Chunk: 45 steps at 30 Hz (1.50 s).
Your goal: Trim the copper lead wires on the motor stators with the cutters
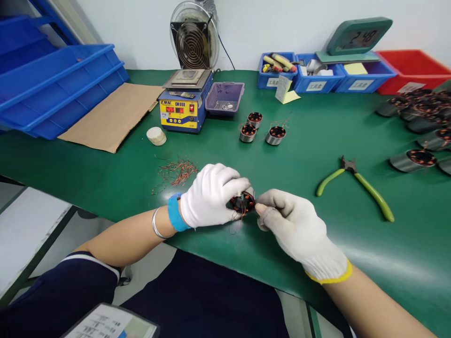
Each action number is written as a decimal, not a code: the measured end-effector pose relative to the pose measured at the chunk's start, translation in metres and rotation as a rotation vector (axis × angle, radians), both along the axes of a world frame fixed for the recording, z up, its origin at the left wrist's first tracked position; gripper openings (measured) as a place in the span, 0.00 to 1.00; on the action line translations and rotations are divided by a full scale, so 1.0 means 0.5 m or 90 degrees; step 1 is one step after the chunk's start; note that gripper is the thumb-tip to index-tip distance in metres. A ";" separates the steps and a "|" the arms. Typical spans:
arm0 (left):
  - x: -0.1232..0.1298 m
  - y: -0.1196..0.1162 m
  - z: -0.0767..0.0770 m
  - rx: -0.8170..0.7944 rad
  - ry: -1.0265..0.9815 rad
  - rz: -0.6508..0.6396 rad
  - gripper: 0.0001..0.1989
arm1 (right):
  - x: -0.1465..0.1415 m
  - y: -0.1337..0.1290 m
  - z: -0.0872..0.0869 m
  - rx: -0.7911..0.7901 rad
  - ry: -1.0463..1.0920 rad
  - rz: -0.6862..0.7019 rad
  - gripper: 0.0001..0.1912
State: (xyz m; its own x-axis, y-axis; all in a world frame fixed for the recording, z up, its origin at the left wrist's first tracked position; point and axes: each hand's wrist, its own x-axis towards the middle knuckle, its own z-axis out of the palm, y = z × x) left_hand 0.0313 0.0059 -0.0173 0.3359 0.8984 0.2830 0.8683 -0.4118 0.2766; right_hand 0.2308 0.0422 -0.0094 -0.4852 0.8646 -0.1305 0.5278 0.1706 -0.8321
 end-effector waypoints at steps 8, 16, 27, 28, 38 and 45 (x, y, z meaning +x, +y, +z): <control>-0.035 0.037 0.009 -0.769 -0.624 -0.126 0.53 | 0.014 0.003 -0.008 -0.134 0.209 -0.028 0.25; -0.005 0.008 0.005 -0.378 -0.552 -0.041 0.23 | 0.001 0.012 0.000 -0.229 0.227 -0.016 0.25; -0.001 0.011 -0.010 -0.743 -0.660 -0.131 0.39 | 0.023 0.014 -0.001 -0.133 0.216 -0.023 0.29; 0.000 0.010 -0.007 -0.756 -0.672 -0.108 0.37 | 0.021 0.016 -0.004 -0.139 0.211 -0.027 0.29; 0.013 0.019 -0.035 -0.620 -0.776 -0.068 0.42 | 0.014 0.008 0.006 -0.214 0.294 -0.032 0.31; 0.022 -0.007 -0.013 -0.280 -0.736 -0.021 0.38 | 0.017 0.018 0.010 -0.200 0.254 -0.016 0.28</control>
State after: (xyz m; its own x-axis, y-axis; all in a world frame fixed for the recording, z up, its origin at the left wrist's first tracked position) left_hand 0.0422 0.0023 -0.0238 0.1134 0.9880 0.1050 0.0131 -0.1071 0.9942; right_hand 0.2392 0.0509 -0.0046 -0.5304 0.8251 -0.1947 0.1590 -0.1287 -0.9789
